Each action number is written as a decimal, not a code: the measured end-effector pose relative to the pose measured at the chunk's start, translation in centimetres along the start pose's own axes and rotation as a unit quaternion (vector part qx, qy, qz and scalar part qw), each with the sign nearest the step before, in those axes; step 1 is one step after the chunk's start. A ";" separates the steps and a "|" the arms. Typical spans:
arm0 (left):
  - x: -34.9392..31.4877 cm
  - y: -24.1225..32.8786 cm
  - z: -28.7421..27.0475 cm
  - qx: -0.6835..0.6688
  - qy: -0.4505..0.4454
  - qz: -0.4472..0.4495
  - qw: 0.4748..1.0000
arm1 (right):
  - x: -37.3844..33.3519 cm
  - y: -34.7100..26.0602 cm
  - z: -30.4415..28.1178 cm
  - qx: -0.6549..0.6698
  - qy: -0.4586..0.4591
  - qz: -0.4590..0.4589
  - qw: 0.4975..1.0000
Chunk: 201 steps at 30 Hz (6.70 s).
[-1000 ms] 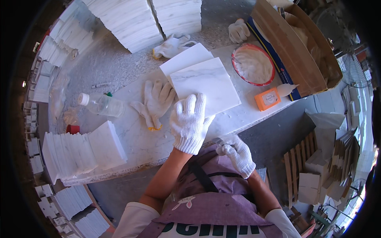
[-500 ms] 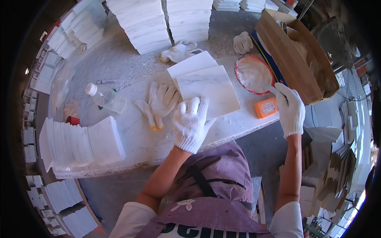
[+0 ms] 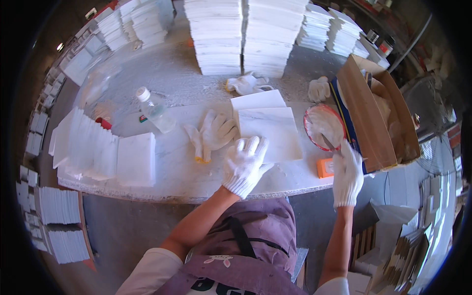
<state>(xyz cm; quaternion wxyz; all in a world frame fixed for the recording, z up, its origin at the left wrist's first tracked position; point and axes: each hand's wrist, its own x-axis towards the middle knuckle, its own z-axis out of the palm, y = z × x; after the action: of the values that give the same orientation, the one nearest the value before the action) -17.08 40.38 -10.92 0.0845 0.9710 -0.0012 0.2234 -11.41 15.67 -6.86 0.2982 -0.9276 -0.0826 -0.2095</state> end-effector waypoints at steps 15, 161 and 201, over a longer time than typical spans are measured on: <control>-2.6 -1.1 0.1 -0.175 0.144 0.076 0.971 | -15.6 -3.5 6.0 0.396 -0.266 -0.013 0.879; 2.7 -17.1 -2.3 -0.225 0.224 -0.289 0.903 | -10.8 0.8 -4.8 0.373 -0.092 0.170 0.907; 12.4 -1.6 7.2 -0.093 -0.044 0.193 0.976 | 1.9 -2.9 3.0 0.179 -0.129 0.056 0.974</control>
<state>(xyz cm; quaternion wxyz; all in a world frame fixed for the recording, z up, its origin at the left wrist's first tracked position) -2.74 41.19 -12.22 0.1293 0.9495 -0.2126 0.1913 -9.55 19.84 -6.69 0.4574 -0.8816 -0.1045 -0.0525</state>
